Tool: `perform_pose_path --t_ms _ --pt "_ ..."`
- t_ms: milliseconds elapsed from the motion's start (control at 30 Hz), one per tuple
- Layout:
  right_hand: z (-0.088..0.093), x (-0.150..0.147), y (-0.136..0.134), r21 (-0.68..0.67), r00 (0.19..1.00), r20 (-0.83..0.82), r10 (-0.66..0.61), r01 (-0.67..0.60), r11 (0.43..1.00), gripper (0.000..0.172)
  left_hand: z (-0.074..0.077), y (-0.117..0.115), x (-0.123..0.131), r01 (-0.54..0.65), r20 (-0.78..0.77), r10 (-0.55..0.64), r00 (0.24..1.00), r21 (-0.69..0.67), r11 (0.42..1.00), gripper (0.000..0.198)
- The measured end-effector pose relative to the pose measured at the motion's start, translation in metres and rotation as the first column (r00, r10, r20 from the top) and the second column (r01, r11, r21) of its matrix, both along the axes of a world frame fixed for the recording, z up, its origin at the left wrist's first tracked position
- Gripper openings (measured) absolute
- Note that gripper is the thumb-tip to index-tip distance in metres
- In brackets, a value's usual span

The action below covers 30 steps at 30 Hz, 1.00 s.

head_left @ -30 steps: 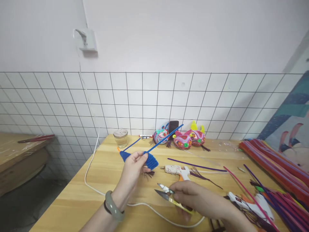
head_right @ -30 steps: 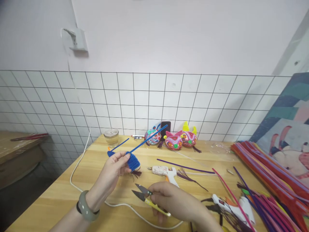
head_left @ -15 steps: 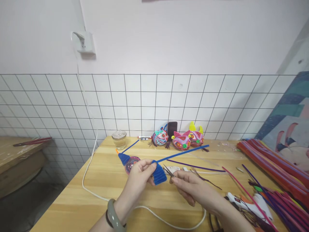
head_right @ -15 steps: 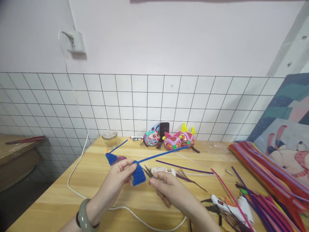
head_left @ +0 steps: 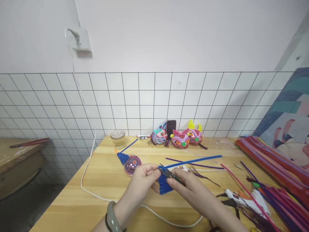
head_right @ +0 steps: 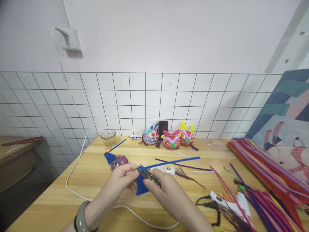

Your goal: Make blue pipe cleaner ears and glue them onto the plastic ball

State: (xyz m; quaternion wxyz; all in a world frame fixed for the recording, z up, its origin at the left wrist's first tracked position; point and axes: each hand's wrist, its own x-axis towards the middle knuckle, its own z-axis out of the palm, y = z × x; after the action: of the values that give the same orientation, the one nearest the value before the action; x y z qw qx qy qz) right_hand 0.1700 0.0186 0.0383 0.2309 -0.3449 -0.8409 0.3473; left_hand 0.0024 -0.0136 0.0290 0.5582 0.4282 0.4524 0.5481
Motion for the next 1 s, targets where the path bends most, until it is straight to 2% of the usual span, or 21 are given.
perform_pose_path --t_ms 267,433,633,1000 --pt "0.0030 0.0015 -0.0011 0.132 0.991 0.128 -0.034 0.017 0.991 0.024 0.0012 -0.0009 -0.0032 0.049 -0.039 -0.049 0.998 -0.004 0.999 0.029" --pt "0.0019 0.0009 -0.0002 0.161 0.990 0.135 -0.034 0.012 0.987 0.025 -0.0023 -0.0008 -0.0035 0.056 -0.041 -0.056 0.998 -0.011 0.998 0.024" --pt "-0.0003 0.0001 0.0019 0.158 0.988 0.148 -0.034 0.010 0.987 0.024 -0.0006 -0.0008 -0.0021 0.066 0.012 -0.065 0.998 -0.041 0.997 0.029" --pt "-0.0016 0.0012 -0.0018 0.226 0.990 0.125 -0.057 0.028 0.974 0.023 0.0004 -0.0026 -0.0030 0.097 0.049 -0.098 0.994 0.007 0.995 0.025"
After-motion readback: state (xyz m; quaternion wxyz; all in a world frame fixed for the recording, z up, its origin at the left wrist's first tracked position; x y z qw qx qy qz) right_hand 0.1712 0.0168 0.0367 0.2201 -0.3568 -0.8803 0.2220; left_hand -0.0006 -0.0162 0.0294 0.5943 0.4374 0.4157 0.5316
